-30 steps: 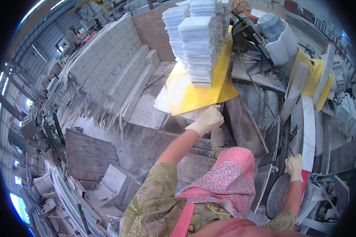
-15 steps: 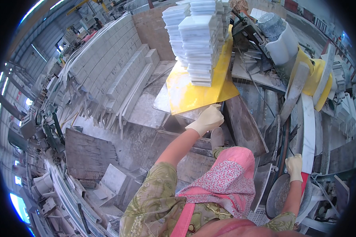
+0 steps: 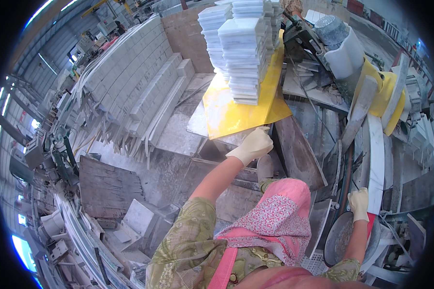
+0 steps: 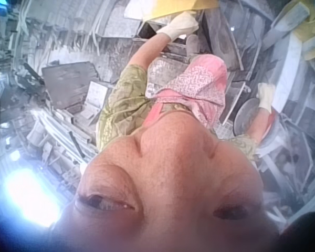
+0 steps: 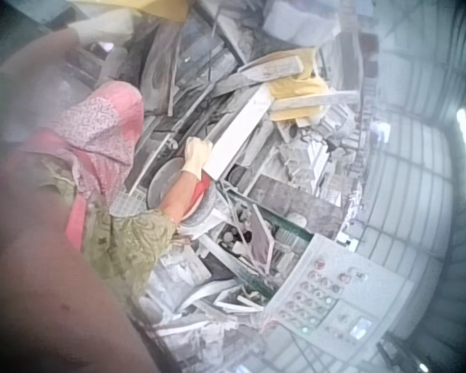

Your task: The person repeatedly picks up small white rectangular tiles from a yellow tray and stacks them on a growing pile. The person wears gloves and works in a factory setting with other materials visible in the background.

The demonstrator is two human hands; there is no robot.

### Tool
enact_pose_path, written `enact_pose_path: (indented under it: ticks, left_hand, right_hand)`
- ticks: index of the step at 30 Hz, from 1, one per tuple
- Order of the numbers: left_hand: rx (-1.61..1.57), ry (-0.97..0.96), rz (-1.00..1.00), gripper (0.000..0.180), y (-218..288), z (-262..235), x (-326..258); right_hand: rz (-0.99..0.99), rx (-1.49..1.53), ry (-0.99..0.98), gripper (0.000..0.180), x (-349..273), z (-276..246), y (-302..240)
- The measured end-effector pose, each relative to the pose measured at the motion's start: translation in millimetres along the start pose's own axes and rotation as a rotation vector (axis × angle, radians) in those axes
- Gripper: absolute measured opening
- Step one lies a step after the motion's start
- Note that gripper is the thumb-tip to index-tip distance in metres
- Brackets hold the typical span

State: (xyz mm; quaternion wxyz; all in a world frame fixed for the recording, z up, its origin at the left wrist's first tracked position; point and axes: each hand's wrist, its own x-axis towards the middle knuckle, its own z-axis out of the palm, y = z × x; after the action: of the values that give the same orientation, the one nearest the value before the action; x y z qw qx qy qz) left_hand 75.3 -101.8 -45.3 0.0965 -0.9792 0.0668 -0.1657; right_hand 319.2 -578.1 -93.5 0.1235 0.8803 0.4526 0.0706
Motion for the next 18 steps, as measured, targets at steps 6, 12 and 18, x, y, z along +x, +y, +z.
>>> enact_pose_path:
  ticks: [6, 12, 18]
  left_hand:
    - [0.053, -0.088, -0.041, 0.011, 1, 5, 3]
    - [-0.213, 0.009, 0.089, 0.015, -5, 6, 13]
    - [-0.139, 0.067, 0.047, 0.027, -5, 4, 10]
  right_hand:
    - [0.01, 0.027, 0.103, 0.03, 1, -21, -10]
    - [0.113, 0.363, 0.593, 0.034, -43, -44, -1]
    - [0.602, 0.37, 0.531, 0.048, -170, -103, 22]
